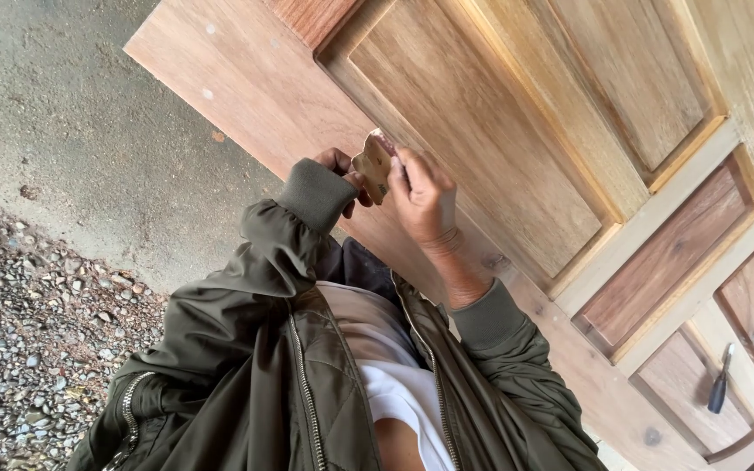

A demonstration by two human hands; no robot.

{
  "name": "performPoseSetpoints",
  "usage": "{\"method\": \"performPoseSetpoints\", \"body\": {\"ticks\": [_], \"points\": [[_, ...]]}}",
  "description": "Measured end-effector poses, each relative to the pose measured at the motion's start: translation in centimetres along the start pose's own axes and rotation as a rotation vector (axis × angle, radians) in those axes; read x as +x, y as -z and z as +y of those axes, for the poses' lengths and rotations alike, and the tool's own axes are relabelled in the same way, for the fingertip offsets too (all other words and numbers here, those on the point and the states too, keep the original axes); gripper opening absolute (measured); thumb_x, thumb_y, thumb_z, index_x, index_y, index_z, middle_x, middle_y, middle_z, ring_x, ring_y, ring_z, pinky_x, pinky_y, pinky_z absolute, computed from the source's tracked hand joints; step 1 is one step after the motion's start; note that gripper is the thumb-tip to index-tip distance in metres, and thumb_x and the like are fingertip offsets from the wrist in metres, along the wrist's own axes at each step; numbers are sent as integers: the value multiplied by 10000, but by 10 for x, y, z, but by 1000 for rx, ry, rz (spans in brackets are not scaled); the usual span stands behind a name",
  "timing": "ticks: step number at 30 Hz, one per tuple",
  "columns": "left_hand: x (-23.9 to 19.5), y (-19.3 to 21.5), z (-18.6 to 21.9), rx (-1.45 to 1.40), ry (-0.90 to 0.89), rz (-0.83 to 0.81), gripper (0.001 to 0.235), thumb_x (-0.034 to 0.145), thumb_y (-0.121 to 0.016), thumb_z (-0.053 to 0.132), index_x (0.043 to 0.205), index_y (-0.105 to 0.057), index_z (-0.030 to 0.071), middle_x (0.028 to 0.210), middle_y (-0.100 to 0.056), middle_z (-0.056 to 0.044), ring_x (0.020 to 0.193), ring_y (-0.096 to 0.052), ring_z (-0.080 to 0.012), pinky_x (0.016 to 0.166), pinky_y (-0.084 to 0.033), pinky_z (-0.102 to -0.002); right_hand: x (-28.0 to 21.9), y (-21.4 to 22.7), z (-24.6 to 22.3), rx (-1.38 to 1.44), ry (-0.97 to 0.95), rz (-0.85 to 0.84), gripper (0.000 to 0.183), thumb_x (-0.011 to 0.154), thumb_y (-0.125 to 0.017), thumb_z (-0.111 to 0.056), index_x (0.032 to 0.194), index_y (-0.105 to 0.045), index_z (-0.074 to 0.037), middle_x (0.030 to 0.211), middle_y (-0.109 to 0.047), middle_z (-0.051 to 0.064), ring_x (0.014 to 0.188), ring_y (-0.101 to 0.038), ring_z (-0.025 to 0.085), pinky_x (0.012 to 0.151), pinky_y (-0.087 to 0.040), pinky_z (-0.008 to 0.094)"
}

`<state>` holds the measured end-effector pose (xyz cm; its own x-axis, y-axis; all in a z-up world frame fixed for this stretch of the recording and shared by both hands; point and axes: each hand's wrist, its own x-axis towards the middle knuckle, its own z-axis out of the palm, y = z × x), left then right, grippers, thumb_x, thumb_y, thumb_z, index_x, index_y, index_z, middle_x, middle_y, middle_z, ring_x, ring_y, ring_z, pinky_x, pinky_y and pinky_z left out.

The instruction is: The person sands a large wooden door panel using a sanding block. They move the block back and forth across the surface, focusing on the edges and grooves of the panel.

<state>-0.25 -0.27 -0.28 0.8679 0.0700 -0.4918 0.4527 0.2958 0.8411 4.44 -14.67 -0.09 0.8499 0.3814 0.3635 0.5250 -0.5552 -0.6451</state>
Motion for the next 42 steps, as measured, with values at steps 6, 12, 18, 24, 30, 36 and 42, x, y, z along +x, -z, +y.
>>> {"method": "performPoseSetpoints", "body": {"ticks": [6, 12, 18, 24, 30, 36, 42], "points": [[-5, 3, 1, 17, -57, -3, 80, 745, -548, 89, 742, -529, 11, 529, -570, -111, 376, -523, -119, 394, -352, -163, 13, 15, -24, 15, 160, -193, 206, 813, -486, 35, 1004, -557, 11, 969, -500, 115, 719, -590, 239, 612, -520, 329], [-3, 5, -8, -32, -65, -13, 97, 738, -583, 71, 739, -523, -5, 538, -557, -148, 374, -524, -150, 379, -370, -181, 16, 22, -26, 428, -163, -380, 155, 831, -528, -78, 931, -597, 20, 923, -537, 153, 807, -585, 246, 679, -476, 328], [-4, 1, -4, -5, 21, 25, 105, 753, -571, 113, 743, -529, 17, 525, -569, -125, 368, -541, -136, 367, -371, -175, 10, 16, -20, 742, -466, -226, 301, 739, -641, -10, 1002, -521, 73, 752, -471, 78, 655, -499, 95, 544, -502, 214], [2, -4, -14, -127, 81, 71, 113, 754, -574, 73, 756, -517, -24, 539, -558, -160, 363, -533, -176, 350, -391, -207, 6, 14, -18, 370, -241, -206, 254, 716, -663, -8, 958, -587, 7, 798, -494, 82, 657, -478, 113, 511, -434, 206], [4, -3, -9, 87, 70, 95, 168, 759, -612, 180, 781, -564, 20, 503, -568, -106, 356, -531, -126, 367, -363, -177, 2, 7, -24, 244, -90, -172, 217, 742, -602, 24, 949, -616, -38, 790, -512, 55, 643, -502, 144, 521, -441, 246], [5, 2, -18, 51, 45, 79, 229, 741, -640, 175, 861, -572, -7, 574, -591, -129, 400, -549, -138, 400, -368, -184, 6, 10, -40, 362, -115, -205, 198, 792, -556, 4, 972, -615, -52, 899, -501, 79, 767, -511, 163, 646, -451, 255], [4, 3, -20, -35, 43, 98, 232, 743, -631, 124, 913, -555, -15, 595, -594, -149, 400, -557, -164, 421, -406, -203, 0, 6, -25, 510, -211, -186, 289, 743, -657, -88, 1016, -579, -35, 871, -520, 90, 734, -507, 143, 637, -439, 240]]}}
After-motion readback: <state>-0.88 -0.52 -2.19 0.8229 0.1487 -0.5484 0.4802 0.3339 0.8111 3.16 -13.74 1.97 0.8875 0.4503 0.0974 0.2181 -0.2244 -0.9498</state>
